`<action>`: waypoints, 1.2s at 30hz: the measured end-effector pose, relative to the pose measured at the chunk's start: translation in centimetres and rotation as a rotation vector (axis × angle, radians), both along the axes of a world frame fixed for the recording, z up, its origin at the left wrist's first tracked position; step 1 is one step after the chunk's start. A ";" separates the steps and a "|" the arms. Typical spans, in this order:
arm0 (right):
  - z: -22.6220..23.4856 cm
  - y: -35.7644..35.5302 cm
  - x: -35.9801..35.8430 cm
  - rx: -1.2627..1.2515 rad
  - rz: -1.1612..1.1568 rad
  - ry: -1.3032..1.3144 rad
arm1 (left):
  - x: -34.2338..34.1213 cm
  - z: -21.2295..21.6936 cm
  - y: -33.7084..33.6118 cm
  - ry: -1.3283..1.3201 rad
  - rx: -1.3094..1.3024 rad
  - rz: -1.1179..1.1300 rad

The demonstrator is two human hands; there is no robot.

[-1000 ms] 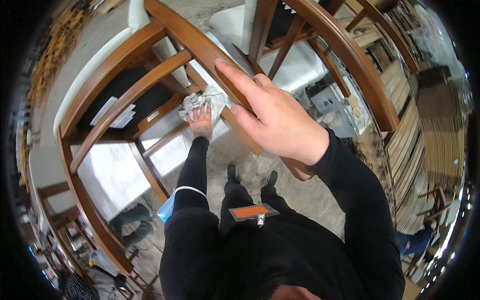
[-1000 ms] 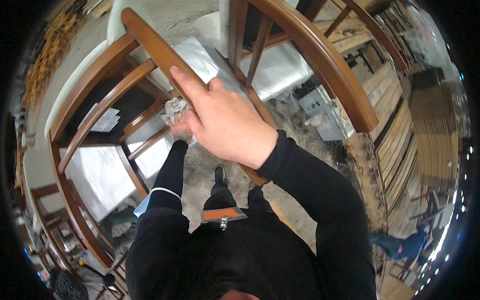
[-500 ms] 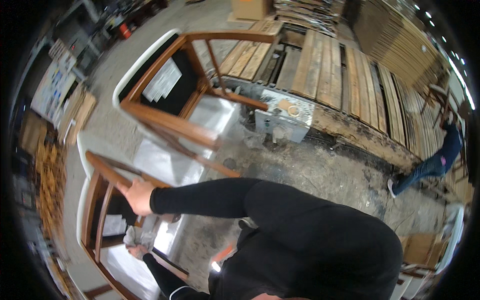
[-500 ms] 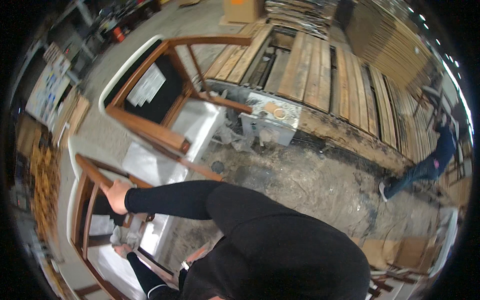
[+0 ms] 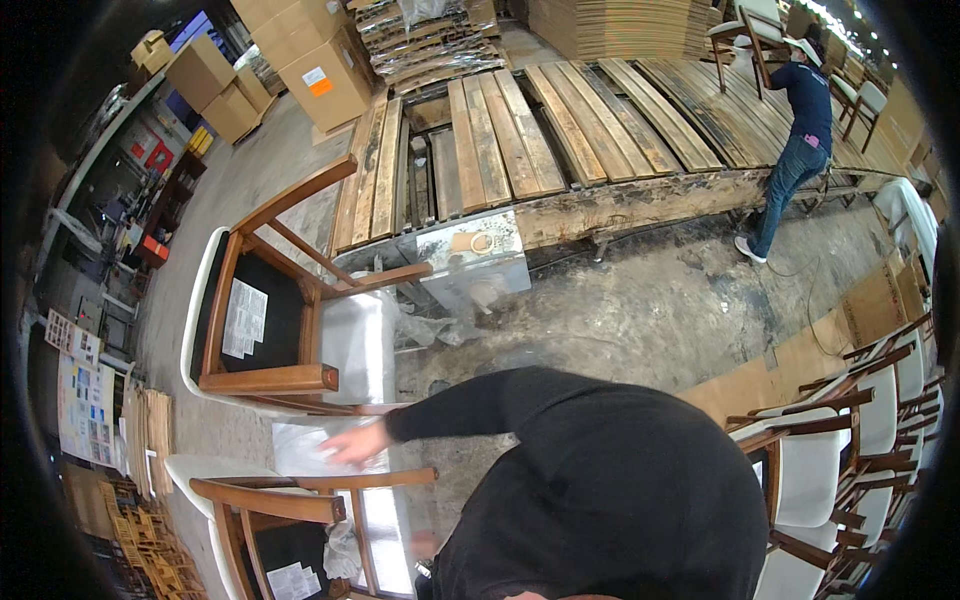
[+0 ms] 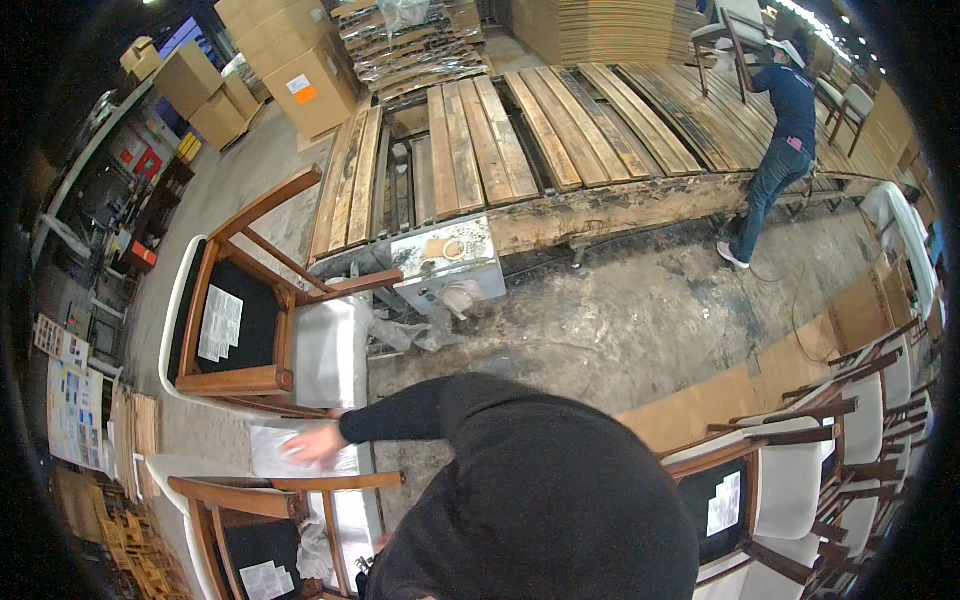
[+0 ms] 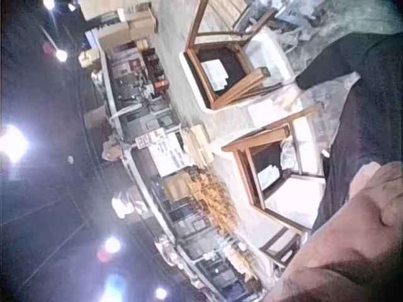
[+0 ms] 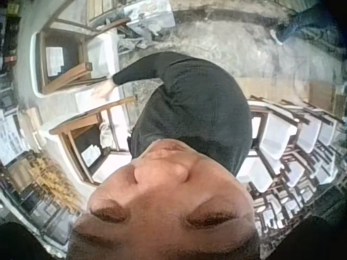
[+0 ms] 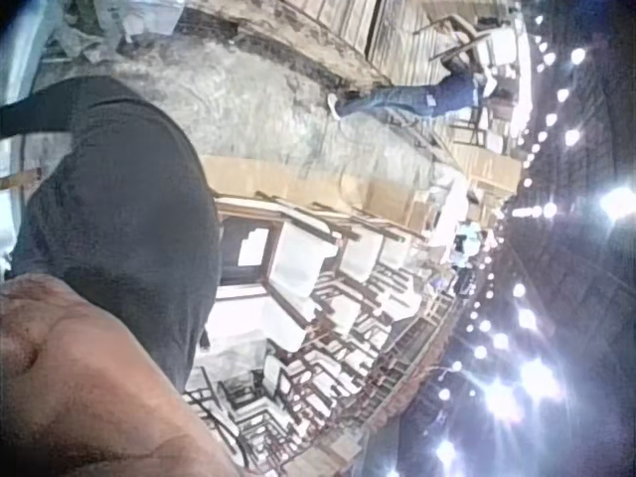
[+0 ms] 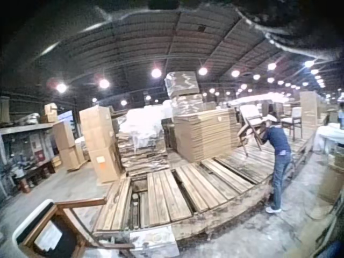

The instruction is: The person wipes the wooden frame of a dining chair with a white cloth, focusing on the legs and backrest. They rotate the chair to access different sides and continue wiping the frame before placing it on a wooden pallet.

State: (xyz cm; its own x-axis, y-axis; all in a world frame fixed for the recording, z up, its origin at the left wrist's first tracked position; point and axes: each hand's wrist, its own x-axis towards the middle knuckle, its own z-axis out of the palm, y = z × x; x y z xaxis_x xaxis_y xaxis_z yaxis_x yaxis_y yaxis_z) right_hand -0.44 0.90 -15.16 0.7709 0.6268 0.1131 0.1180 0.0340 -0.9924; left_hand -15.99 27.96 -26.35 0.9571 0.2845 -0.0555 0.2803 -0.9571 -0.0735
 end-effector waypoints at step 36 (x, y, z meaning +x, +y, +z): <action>5.1 -25.7 -14.8 -0.084 -0.717 -0.314 | 16.5 8.3 -53.7 0.411 -1.661 0.346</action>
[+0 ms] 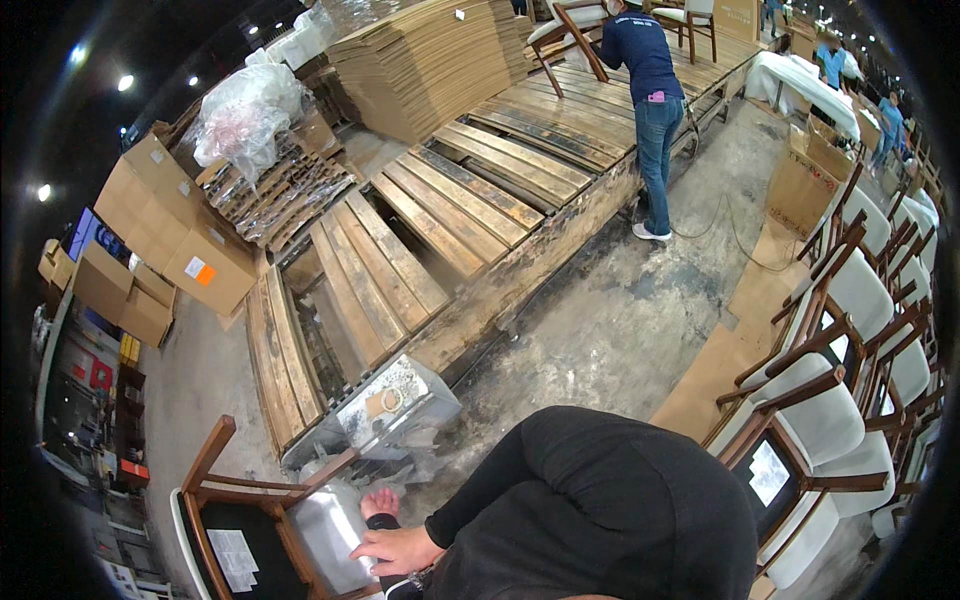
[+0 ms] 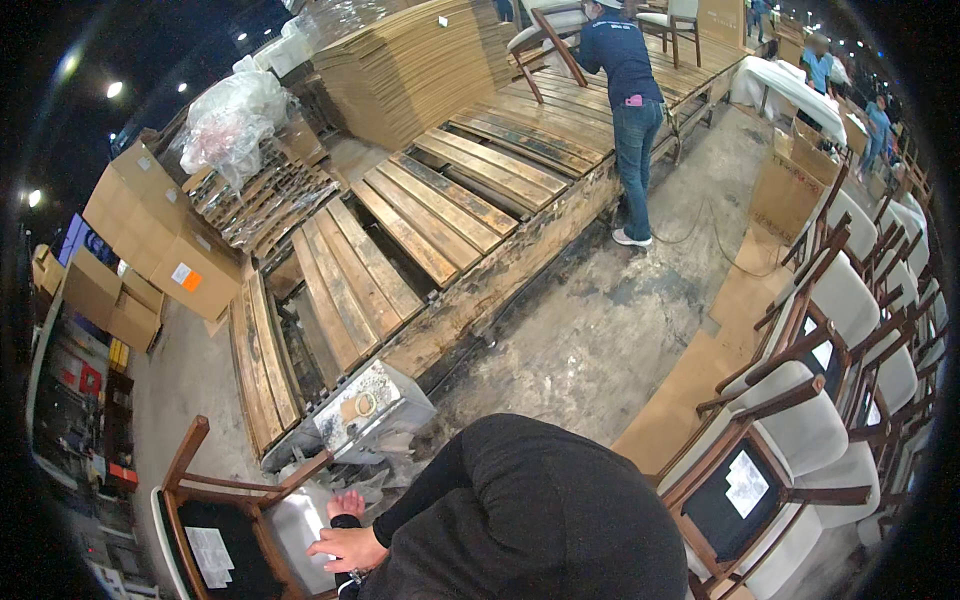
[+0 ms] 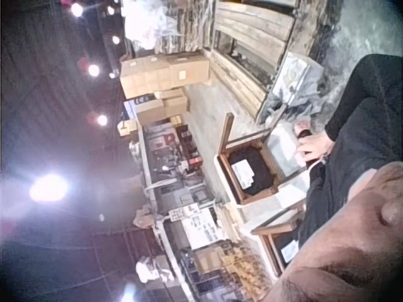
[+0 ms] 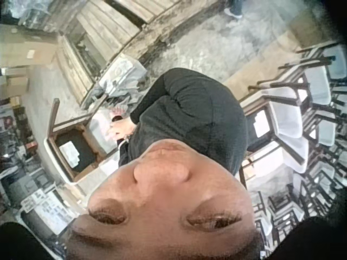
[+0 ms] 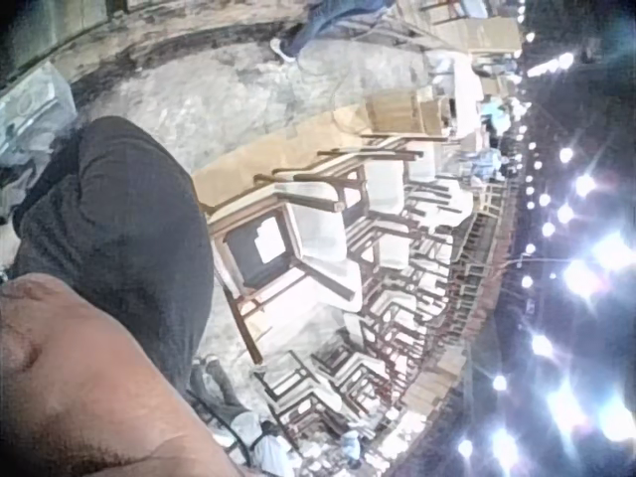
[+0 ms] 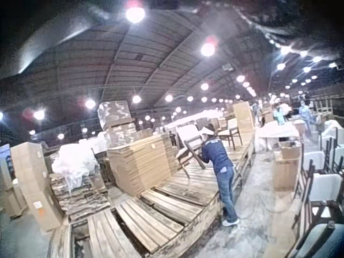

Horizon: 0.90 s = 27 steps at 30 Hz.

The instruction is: The person wipes the wooden frame of a dining chair with a white cloth, focusing on the legs and backrest. They rotate the chair to access different sides and continue wiping the frame before placing it on a wooden pallet.

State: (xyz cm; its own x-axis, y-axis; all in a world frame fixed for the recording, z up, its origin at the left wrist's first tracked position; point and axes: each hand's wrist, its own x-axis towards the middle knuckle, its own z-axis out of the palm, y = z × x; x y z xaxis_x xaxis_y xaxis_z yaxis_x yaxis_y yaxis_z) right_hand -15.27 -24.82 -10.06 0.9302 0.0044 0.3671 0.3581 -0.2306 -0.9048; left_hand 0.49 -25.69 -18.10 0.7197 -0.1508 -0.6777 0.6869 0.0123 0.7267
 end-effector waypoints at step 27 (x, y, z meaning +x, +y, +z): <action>-2.7 -6.7 2.4 -0.222 -0.029 0.204 | -0.5 -3.3 -7.5 -0.035 0.207 -0.006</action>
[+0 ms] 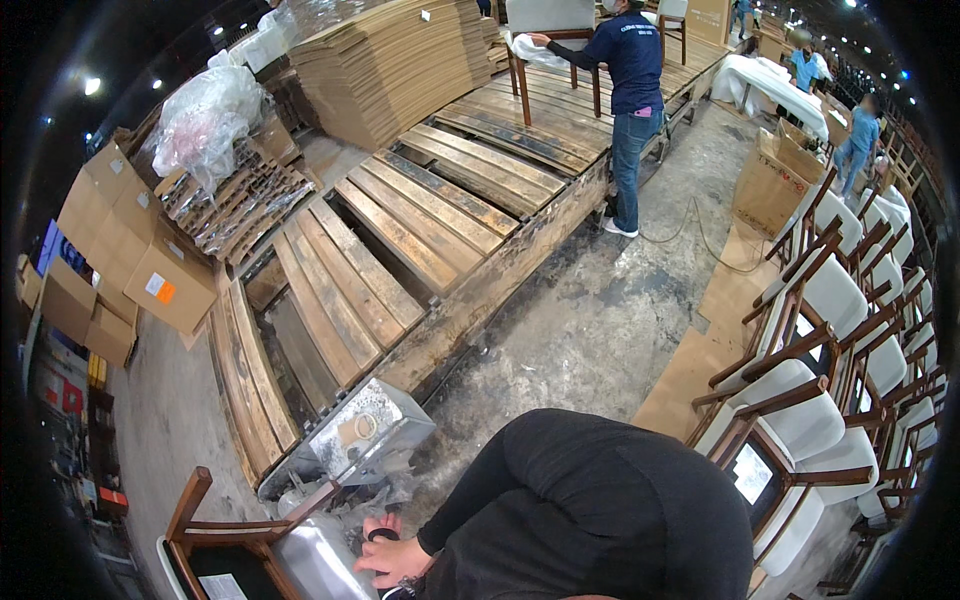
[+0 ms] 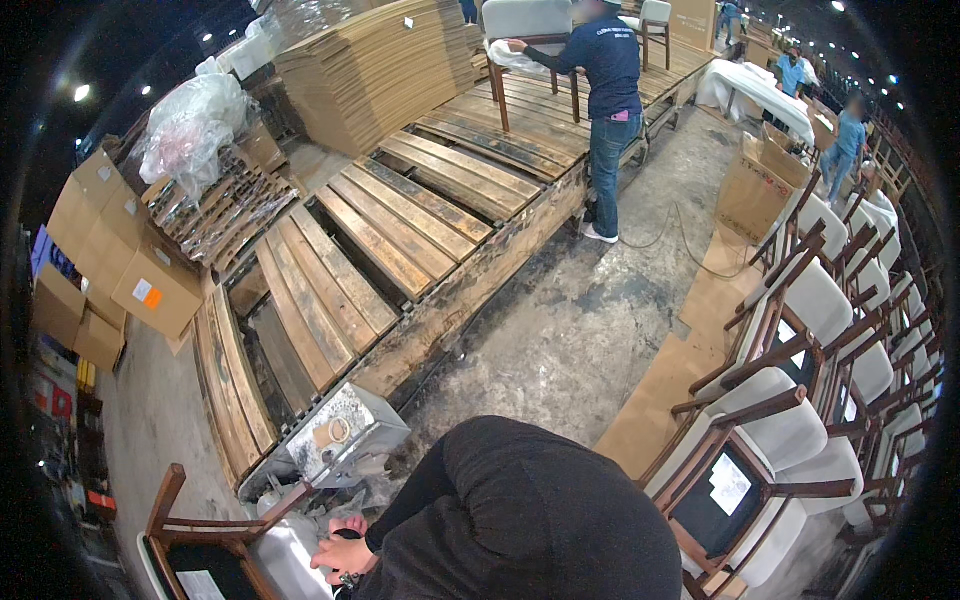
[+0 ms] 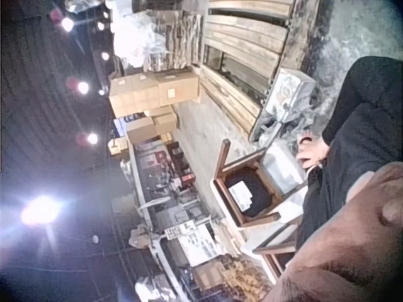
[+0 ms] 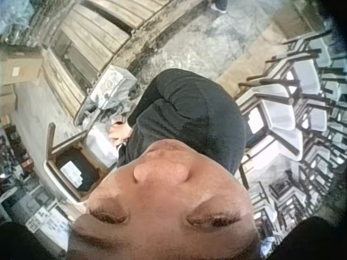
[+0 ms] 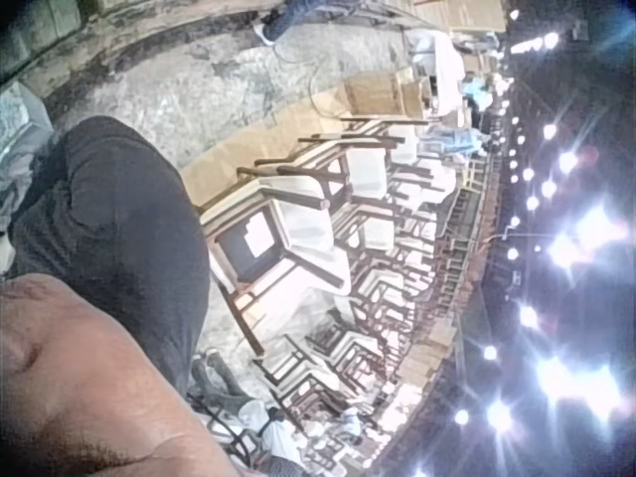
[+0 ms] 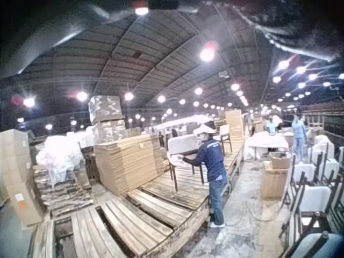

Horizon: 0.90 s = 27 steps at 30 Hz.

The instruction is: The person wipes the wooden frame of a dining chair with a white cloth, focusing on the legs and backrest. They rotate the chair to access different sides and continue wiping the frame before placing it on a wooden pallet.

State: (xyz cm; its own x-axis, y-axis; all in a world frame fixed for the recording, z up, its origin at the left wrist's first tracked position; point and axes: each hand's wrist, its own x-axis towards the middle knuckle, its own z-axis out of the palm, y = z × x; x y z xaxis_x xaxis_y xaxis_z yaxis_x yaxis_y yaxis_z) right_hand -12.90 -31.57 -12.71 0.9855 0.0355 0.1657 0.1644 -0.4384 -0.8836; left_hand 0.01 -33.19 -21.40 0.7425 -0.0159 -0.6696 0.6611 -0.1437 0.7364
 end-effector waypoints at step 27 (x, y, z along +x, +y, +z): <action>-1.8 0.9 -0.4 -0.014 -0.106 -0.136 | -0.7 -0.6 4.5 -0.027 0.048 0.111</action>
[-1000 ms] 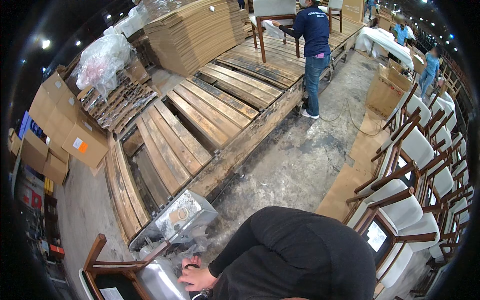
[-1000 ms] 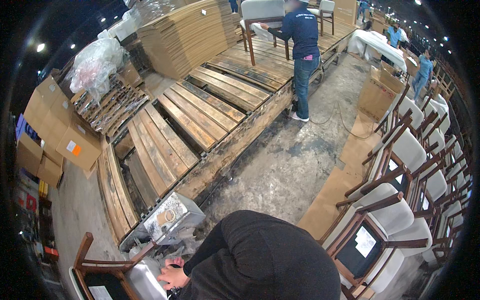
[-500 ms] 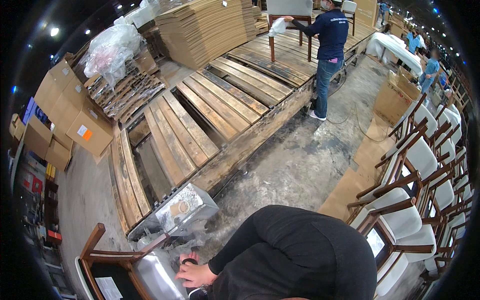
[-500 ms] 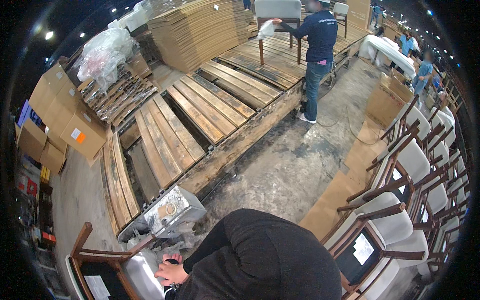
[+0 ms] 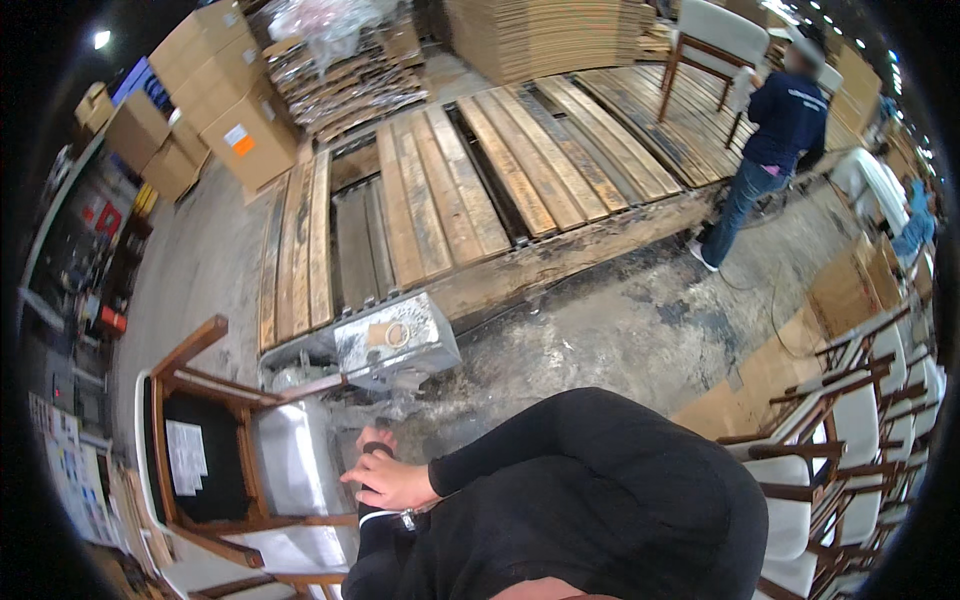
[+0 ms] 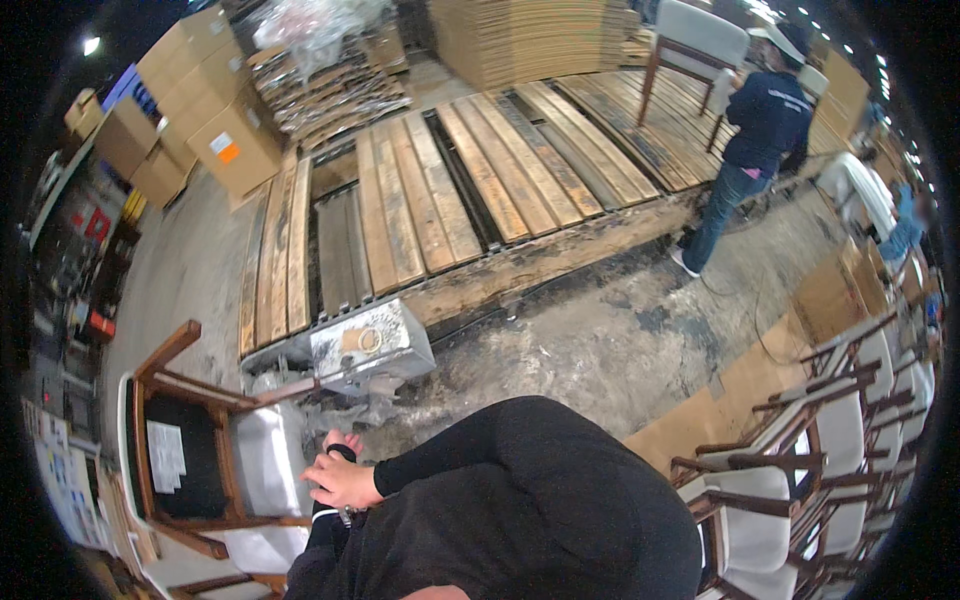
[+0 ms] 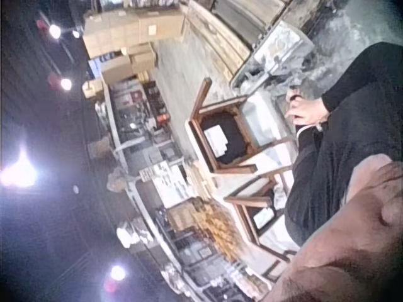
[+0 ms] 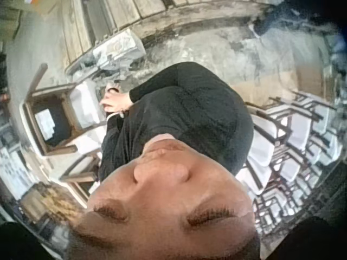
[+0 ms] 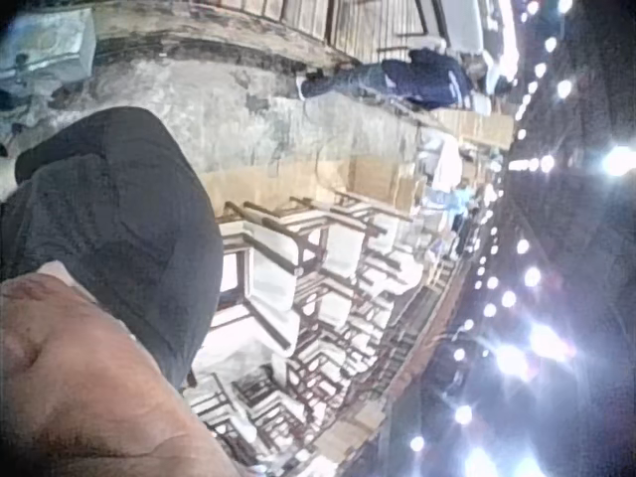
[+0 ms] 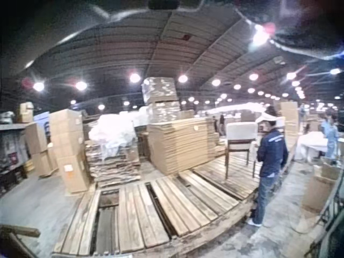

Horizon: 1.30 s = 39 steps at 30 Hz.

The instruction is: The person wipes the wooden frame of a dining chair with a white cloth, focusing on the legs and backrest. They rotate the chair to access different sides and continue wiping the frame before placing it on a wooden pallet.

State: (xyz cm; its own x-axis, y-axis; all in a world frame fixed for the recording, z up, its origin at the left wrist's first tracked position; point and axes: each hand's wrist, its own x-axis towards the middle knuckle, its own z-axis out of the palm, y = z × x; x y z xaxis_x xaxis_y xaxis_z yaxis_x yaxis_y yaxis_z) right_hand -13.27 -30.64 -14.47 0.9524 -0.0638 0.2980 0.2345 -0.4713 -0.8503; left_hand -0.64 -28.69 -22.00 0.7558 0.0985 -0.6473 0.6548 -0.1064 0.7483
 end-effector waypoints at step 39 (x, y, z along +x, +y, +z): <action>-1.0 -0.1 1.1 0.040 -0.019 0.064 | 0.7 -3.4 1.9 0.005 0.018 0.086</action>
